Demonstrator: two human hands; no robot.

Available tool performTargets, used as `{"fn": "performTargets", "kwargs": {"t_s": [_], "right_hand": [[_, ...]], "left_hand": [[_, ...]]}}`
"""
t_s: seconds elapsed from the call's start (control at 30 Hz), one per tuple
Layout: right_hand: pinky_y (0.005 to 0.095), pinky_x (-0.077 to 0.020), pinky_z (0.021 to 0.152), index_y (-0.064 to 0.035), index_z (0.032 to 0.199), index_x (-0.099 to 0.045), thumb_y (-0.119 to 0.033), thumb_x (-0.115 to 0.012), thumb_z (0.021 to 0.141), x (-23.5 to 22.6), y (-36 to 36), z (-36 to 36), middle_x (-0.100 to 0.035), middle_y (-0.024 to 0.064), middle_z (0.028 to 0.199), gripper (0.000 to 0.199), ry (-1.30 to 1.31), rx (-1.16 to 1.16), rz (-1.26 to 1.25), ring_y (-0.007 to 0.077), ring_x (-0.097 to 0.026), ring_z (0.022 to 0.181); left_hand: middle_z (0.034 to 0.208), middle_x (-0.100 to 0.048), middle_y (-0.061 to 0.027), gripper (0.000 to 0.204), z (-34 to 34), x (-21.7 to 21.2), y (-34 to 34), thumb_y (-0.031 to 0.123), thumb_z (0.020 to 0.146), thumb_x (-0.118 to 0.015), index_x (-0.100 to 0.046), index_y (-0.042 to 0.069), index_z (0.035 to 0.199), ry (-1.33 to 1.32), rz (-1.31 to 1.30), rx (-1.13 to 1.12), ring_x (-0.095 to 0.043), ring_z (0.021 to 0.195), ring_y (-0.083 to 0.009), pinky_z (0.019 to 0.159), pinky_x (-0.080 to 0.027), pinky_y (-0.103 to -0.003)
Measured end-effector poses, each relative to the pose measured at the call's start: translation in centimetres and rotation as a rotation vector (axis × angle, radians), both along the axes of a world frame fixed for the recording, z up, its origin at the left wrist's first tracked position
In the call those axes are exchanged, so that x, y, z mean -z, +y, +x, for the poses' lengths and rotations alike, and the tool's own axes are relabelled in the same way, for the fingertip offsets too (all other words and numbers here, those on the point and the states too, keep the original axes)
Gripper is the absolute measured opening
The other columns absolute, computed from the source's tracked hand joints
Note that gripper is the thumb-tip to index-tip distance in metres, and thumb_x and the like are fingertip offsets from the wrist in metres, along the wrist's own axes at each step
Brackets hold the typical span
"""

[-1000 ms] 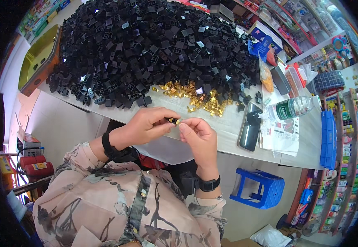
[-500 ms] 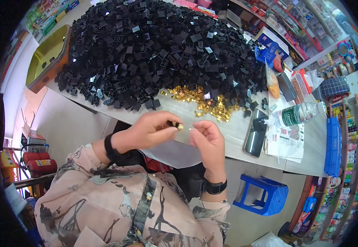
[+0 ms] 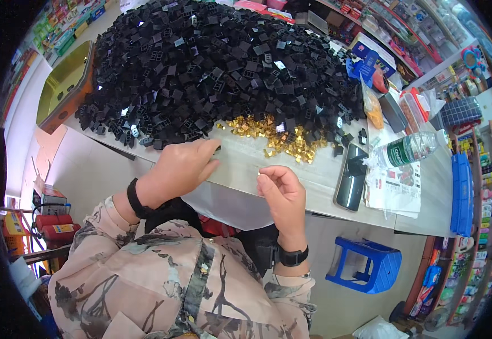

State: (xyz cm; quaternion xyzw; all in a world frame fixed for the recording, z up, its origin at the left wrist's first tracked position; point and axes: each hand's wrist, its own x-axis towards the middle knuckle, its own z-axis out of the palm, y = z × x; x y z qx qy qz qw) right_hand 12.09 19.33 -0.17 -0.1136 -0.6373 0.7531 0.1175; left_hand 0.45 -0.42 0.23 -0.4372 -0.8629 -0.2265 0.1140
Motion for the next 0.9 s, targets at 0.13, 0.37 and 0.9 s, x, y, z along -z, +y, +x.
{"fn": "performTargets", "kwargs": {"t_s": [0.13, 0.37, 0.9], "right_hand": [[0.0188, -0.0451, 0.065, -0.0025, 0.101, -0.061, -0.007, -0.06, 0.09, 0.0, -0.3, -0.2, -0.06, -0.0007, 0.086, 0.011, 0.007, 0.007, -0.008, 0.0058, -0.056, 0.073], [0.0197, -0.0455, 0.067, -0.0014, 0.103, -0.062, -0.005, -0.059, 0.09, 0.2, -0.1, -0.2, -0.061, 0.0005, 0.089, 0.014, 0.066, 0.0, 0.14, 0.0058, -0.056, 0.076], [0.0194, -0.0449, 0.068, -0.001, 0.102, -0.058, -0.003, -0.059, 0.089, -0.2, -0.4, -0.6, -0.06, -0.0007, 0.089, 0.013, -0.023, -0.073, -0.089, 0.0043, -0.054, 0.077]], "left_hand": [[0.072, -0.059, -0.0098, 0.023, -0.7, 0.2, 1.3, 0.019, 0.08, -0.066, -0.05, 0.004, 0.088, 0.031, 0.085, 0.12, -0.062, 0.061, -0.0286, 0.051, -0.049, -0.036], [0.078, -0.062, -0.011, 0.021, -0.6, 0.3, 1.7, 0.018, 0.081, -0.065, -0.051, 0.005, 0.09, -0.073, 0.01, 0.038, -0.064, 0.068, -0.0284, 0.054, -0.049, -0.036], [0.089, -0.063, -0.0108, 0.028, 0.4, 1.2, 3.1, 0.007, 0.082, -0.062, -0.061, 0.006, 0.11, -0.531, 0.417, 0.42, -0.062, 0.078, -0.0278, 0.066, -0.049, -0.035]]}}
